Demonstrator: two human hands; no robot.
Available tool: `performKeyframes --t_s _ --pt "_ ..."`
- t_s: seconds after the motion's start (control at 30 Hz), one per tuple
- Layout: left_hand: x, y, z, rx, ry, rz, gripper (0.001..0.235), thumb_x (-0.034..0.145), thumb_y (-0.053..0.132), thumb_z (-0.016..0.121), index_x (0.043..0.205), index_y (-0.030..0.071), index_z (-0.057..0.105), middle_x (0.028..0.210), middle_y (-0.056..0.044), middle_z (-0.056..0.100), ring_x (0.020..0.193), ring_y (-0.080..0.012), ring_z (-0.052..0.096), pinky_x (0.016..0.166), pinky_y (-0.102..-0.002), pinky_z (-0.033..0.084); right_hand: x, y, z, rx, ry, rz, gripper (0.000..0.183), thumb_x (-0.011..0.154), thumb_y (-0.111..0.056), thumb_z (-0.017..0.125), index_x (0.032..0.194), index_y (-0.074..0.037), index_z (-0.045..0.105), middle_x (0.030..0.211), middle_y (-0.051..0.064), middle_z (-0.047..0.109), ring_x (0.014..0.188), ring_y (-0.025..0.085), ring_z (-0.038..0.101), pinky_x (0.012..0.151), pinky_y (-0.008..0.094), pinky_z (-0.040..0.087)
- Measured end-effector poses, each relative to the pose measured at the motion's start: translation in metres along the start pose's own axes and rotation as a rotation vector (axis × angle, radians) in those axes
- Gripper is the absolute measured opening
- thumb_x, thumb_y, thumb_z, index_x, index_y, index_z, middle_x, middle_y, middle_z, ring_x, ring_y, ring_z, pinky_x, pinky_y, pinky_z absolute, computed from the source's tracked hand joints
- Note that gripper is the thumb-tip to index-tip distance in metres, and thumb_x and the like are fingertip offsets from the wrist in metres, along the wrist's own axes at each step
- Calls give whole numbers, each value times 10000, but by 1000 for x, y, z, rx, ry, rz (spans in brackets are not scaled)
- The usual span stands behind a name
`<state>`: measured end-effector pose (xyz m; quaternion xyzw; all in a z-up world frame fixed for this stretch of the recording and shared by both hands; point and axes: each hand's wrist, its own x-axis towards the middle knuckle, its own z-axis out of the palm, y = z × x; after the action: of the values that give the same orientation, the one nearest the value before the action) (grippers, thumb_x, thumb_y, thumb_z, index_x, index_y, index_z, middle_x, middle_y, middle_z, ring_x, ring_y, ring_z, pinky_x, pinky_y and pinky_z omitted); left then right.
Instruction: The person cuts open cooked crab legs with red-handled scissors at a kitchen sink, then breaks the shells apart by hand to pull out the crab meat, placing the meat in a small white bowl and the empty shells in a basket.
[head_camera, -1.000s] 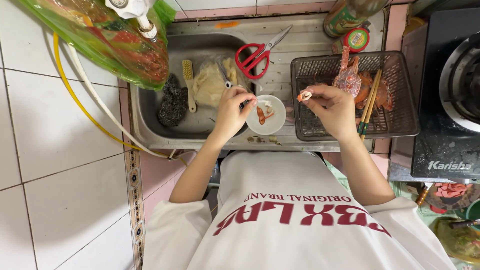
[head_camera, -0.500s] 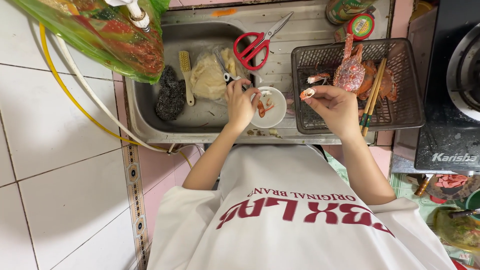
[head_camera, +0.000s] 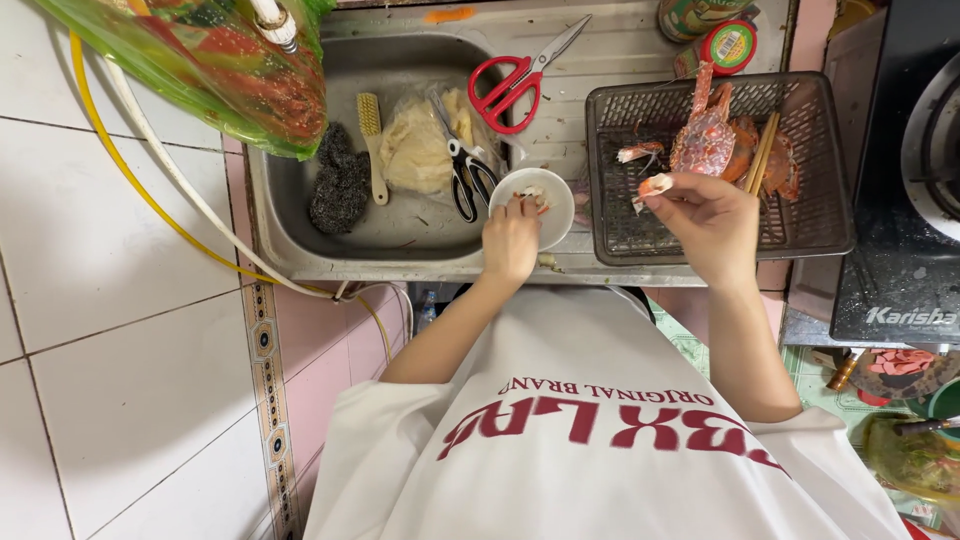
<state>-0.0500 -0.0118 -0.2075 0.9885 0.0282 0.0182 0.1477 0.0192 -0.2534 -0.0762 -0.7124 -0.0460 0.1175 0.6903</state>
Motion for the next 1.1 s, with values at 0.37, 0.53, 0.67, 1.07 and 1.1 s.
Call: performKeyframes --t_s 0.37,0.53,0.67,1.07,1.1 --pt "10 13 8 12 65 24 286 846 83 643 1104 -27 702 1026 -179 640 870 -309 684 648 -361 591 -13 -5 -34 -3 70 -19 217 993 142 706 1202 116 655 1161 133 720 1096 177 711 1006 306 593" --pt "12 7 28 48 124 116 292 833 82 641 1099 -25 701 969 -139 672 947 -298 692 696 -360 607 -8 -9 -37 2 57 -17 211 987 131 696 1193 116 652 1164 127 722 1099 175 716 1008 306 599" --pt "15 9 9 -9 125 149 197 812 88 651 991 24 699 921 -123 697 930 -294 684 646 -381 594 -6 -9 -43 -5 47 10 213 987 123 697 1196 115 656 1140 129 730 1061 172 722 967 293 600" --pt "21 29 -45 -228 139 76 110 805 104 712 892 80 651 834 -92 702 874 -310 675 698 -428 568 -1 -2 -54 32 15 -13 197 986 115 710 1174 101 655 1137 119 731 1062 153 718 928 258 595" --pt "25 38 -72 -368 149 26 131 796 115 736 894 82 656 821 -74 709 826 -302 668 679 -443 547 0 -6 -53 37 3 -27 197 983 116 707 1172 99 654 1145 120 729 1078 156 720 960 264 605"
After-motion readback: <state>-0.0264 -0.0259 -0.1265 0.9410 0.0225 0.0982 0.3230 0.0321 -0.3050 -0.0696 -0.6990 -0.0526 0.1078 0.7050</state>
